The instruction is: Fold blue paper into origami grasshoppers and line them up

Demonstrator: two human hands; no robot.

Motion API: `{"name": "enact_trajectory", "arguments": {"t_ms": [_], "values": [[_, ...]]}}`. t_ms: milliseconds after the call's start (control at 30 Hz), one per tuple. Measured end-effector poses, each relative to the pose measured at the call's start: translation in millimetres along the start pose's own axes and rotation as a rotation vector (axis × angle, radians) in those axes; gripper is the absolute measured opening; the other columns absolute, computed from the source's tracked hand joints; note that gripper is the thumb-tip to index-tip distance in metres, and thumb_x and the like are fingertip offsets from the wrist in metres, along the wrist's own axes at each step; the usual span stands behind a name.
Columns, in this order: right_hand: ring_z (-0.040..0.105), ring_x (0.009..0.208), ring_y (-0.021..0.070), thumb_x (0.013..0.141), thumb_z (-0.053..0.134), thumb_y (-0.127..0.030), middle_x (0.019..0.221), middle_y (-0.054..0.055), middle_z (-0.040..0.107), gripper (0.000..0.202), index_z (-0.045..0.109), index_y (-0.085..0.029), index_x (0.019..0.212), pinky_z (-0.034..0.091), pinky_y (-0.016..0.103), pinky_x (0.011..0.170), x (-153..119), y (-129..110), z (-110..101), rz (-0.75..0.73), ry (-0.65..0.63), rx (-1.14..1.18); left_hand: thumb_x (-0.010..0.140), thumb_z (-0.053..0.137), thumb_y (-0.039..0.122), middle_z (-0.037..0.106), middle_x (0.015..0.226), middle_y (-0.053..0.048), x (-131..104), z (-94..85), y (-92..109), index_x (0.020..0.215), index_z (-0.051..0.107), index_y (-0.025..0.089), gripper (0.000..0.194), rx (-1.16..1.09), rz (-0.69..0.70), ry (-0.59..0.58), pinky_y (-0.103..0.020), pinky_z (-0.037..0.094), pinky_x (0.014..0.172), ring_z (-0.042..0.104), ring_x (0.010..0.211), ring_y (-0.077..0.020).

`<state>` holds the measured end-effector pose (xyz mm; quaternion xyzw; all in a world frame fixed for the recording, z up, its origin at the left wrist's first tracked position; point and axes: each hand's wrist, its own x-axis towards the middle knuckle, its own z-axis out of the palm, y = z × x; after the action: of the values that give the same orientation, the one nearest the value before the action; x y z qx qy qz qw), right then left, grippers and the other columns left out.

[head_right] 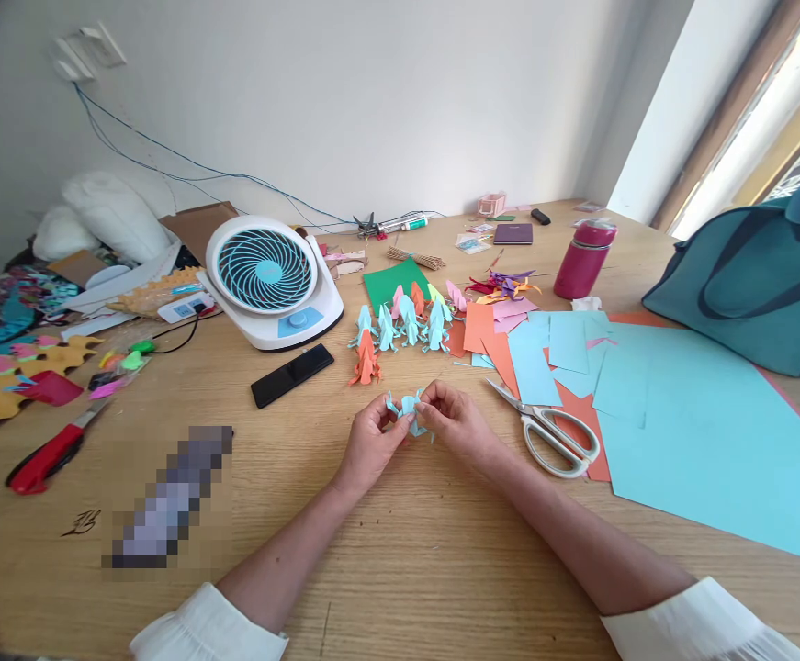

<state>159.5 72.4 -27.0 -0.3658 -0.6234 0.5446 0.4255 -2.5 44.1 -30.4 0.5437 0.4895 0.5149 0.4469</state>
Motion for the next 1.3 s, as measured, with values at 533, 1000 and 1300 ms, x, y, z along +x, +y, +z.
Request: {"name": "enact_trajectory", "arguments": {"t_ms": [533, 1000, 1300], "values": [[0.055, 0.063, 0.0162, 0.087, 0.054, -0.062, 0.068, -0.001, 0.058, 0.04, 0.053, -0.022, 0.081, 0.045, 0.03, 0.06, 2.5, 1.2, 1.2, 0.01, 0.042, -0.137, 0.075, 0.073, 0.054, 0.071, 0.078, -0.004, 5.6, -6.2, 6.8, 0.085, 0.071, 0.015, 0.041, -0.183, -0.099, 0.024, -0.025, 0.054, 0.062, 0.066, 0.07, -0.0151], [0.053, 0.066, 0.017, 0.091, 0.05, -0.057, 0.072, 0.0, 0.056, 0.034, 0.052, -0.024, 0.084, 0.042, 0.03, 0.06, -1.0, 4.1, 7.3, -0.057, 0.088, -0.167, 0.084, 0.063, 0.049, 0.056, 0.064, 0.004, 10.9, -7.0, -12.2, 0.072, 0.055, 0.018, 0.034, 0.06, 0.022, 0.089, -0.022, 0.042, 0.06, 0.051, 0.06, -0.0104], [0.049, 0.06, 0.0182, 0.091, 0.05, -0.052, 0.067, 0.001, 0.055, 0.029, 0.05, -0.026, 0.078, 0.037, 0.032, 0.054, 2.4, 2.9, 4.9, -0.036, 0.155, -0.301, 0.089, 0.054, 0.041, 0.045, 0.059, 0.005, 12.6, -10.6, -6.6, 0.065, 0.045, 0.02, 0.033, 0.278, 0.099, 0.083, -0.024, 0.034, 0.058, 0.041, 0.057, -0.0113]]}}
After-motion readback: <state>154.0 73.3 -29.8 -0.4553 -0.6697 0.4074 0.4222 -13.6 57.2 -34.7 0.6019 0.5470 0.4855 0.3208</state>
